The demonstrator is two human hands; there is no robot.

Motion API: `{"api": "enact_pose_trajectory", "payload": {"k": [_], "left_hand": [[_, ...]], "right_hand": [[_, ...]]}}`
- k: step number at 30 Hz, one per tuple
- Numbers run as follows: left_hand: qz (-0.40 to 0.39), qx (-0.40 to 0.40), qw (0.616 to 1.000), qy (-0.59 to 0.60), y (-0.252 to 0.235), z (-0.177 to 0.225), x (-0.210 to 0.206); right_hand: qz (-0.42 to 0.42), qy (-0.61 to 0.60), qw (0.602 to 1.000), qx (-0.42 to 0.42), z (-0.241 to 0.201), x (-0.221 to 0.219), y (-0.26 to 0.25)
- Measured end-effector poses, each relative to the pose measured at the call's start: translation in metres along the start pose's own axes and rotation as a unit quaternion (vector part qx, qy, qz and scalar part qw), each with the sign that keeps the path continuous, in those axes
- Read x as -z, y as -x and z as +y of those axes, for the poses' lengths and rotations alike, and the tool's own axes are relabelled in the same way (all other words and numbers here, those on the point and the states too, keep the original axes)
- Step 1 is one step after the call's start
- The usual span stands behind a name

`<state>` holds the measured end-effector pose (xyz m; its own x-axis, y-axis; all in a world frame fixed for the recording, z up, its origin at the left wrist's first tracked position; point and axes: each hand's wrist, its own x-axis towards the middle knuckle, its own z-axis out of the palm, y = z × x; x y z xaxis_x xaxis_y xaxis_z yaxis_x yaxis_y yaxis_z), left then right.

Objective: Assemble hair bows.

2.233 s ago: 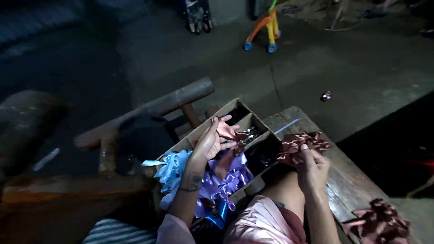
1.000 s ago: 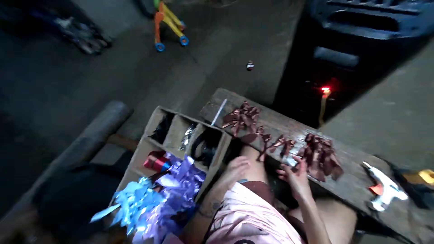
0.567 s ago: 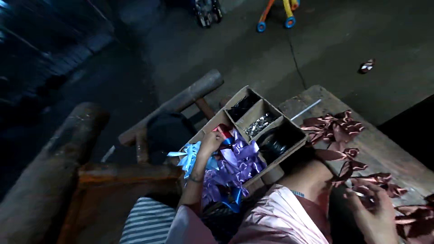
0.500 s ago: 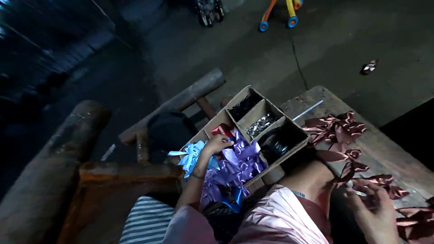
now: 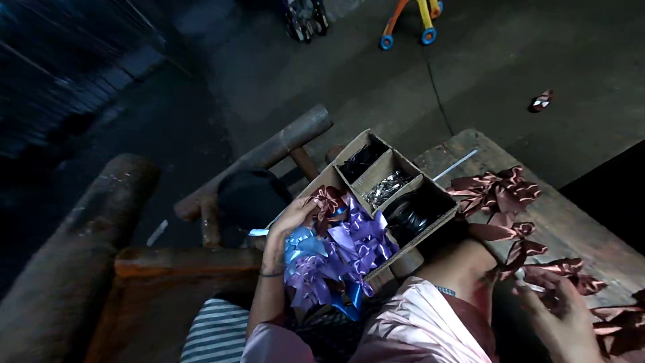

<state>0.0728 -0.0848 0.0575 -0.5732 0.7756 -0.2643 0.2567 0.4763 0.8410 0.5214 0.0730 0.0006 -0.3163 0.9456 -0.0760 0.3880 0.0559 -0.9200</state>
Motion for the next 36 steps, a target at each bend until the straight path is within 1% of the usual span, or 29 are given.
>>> {"api": "enact_pose_trajectory", "payload": {"k": [2, 4, 7, 9, 10, 12, 14, 15, 17, 19, 20, 21, 23, 24, 26, 28, 30, 31, 33, 34, 36], "left_hand": [[-0.01, -0.001, 0.993, 0.114, -0.002, 0.005, 0.001], [-0.031, -0.001, 0.982, 0.184, -0.002, 0.006, -0.001], [-0.028, 0.019, 0.977, 0.212, 0.005, 0.02, -0.011], [-0.016, 0.018, 0.974, 0.224, 0.002, 0.015, -0.011], [0.007, 0.01, 0.969, 0.248, -0.004, 0.008, -0.01], [0.078, 0.012, 0.949, 0.306, -0.014, -0.002, -0.009], [0.14, 0.027, 0.939, 0.314, -0.022, -0.01, -0.009], [0.153, 0.034, 0.946, 0.284, -0.024, -0.015, -0.009], [0.147, 0.032, 0.975, 0.167, -0.029, -0.027, -0.014], [0.084, 0.028, 0.996, 0.022, -0.036, -0.035, -0.02], [0.048, 0.025, 0.997, -0.046, -0.043, -0.037, -0.024], [0.026, 0.015, 0.992, -0.125, -0.056, -0.043, -0.031], [-0.008, 0.03, 0.955, -0.296, -0.07, -0.046, -0.048], [-0.029, 0.051, 0.932, -0.357, -0.069, -0.041, -0.056], [-0.069, 0.1, 0.893, -0.434, -0.061, -0.026, -0.07], [-0.083, 0.102, 0.872, -0.472, -0.057, -0.025, -0.079], [-0.09, 0.085, 0.868, -0.482, -0.06, -0.03, -0.078], [-0.101, 0.08, 0.872, -0.472, -0.063, -0.031, -0.073], [-0.109, 0.059, 0.893, -0.433, -0.068, -0.031, -0.058], [-0.099, 0.046, 0.911, -0.399, -0.066, -0.029, -0.049], [-0.055, 0.025, 0.952, -0.301, -0.053, -0.021, -0.031]], "right_hand": [[-0.006, -0.007, 1.0, 0.015, -0.002, -0.004, -0.004], [-0.009, -0.008, 1.0, 0.025, -0.002, -0.006, -0.007], [-0.007, -0.008, 0.999, 0.03, -0.003, -0.006, -0.008], [-0.006, -0.006, 0.999, 0.033, -0.001, -0.002, -0.007], [-0.007, -0.005, 1.0, 0.027, 0.0, 0.0, -0.006], [-0.006, -0.001, 1.0, 0.013, 0.002, 0.005, -0.002], [-0.007, 0.0, 1.0, 0.002, 0.004, 0.007, 0.001], [-0.01, 0.0, 1.0, -0.003, 0.005, 0.008, 0.003], [-0.017, 0.001, 1.0, -0.013, 0.005, 0.008, 0.004], [-0.021, 0.002, 1.0, -0.016, 0.004, 0.006, 0.003], [-0.023, 0.0, 1.0, -0.016, 0.003, 0.004, 0.003], [-0.025, -0.004, 1.0, -0.018, 0.003, 0.002, 0.002], [-0.028, -0.011, 0.999, -0.017, 0.002, -0.001, 0.0], [-0.029, -0.011, 0.999, -0.015, 0.002, -0.002, 0.0], [-0.027, -0.011, 0.999, -0.015, 0.0, -0.002, 0.0], [-0.022, -0.008, 0.999, -0.022, 0.0, 0.0, 0.002], [-0.017, -0.006, 1.0, -0.023, 0.004, 0.003, 0.004], [-0.017, -0.005, 1.0, -0.023, 0.006, 0.004, 0.004], [-0.017, -0.006, 1.0, -0.023, 0.01, 0.006, 0.006], [-0.018, -0.005, 1.0, -0.024, 0.011, 0.006, 0.007], [-0.021, -0.01, 0.999, -0.033, 0.013, 0.007, 0.008]]}}
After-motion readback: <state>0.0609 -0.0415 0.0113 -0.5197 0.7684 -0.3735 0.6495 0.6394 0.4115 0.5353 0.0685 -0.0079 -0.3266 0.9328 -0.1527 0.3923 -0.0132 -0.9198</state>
